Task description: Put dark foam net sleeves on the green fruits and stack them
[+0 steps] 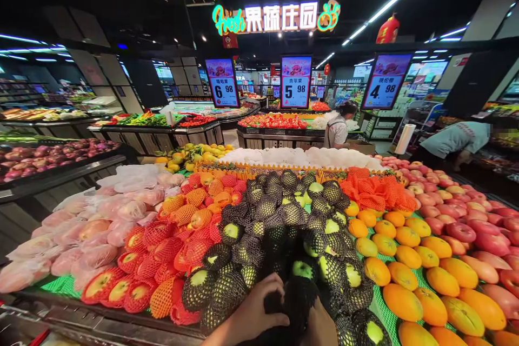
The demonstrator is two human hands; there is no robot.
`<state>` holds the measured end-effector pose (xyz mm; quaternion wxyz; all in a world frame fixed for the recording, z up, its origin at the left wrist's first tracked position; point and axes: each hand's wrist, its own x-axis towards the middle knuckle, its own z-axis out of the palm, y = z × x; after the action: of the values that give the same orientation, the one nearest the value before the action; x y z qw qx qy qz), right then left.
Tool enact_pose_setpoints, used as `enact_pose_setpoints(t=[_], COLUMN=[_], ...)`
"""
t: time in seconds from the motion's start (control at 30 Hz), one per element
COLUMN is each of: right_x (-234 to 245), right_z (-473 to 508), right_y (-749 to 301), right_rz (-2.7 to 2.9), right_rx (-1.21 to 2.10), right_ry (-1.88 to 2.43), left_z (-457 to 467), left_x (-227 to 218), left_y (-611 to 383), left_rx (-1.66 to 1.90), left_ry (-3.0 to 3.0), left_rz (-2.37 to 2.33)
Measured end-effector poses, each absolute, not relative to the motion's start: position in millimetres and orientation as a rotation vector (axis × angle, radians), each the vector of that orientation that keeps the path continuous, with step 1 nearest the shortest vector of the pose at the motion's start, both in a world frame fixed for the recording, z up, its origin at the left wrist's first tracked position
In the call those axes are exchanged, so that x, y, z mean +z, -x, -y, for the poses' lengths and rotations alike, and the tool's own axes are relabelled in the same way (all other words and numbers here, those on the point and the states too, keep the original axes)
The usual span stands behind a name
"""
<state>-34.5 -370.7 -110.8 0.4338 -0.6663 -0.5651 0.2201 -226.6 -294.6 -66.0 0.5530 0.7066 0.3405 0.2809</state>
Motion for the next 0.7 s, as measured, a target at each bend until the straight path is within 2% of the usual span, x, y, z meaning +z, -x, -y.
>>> enact_pose_setpoints(t=[0.23, 0.4, 0.53, 0.7], right_x=[-113, -137, -158, -128], right_z=[378, 389, 394, 400], right_y=[45, 46, 44, 37], right_rz=[1.377, 1.423, 1.627, 1.632], right_rx=[0.491, 0.444, 0.388, 0.631], right_ry=[1.61, 1.581, 1.525, 1.389], left_z=[291, 306, 323, 325], left_x=[-81, -94, -110, -146], left_y=[240, 246, 243, 242], left_rx=[0.854, 0.652, 0.509, 0.602], left_ry=[-1.602, -1.471, -1.31, -1.111], left_rz=[-0.734, -0.78, -0.644, -0.773])
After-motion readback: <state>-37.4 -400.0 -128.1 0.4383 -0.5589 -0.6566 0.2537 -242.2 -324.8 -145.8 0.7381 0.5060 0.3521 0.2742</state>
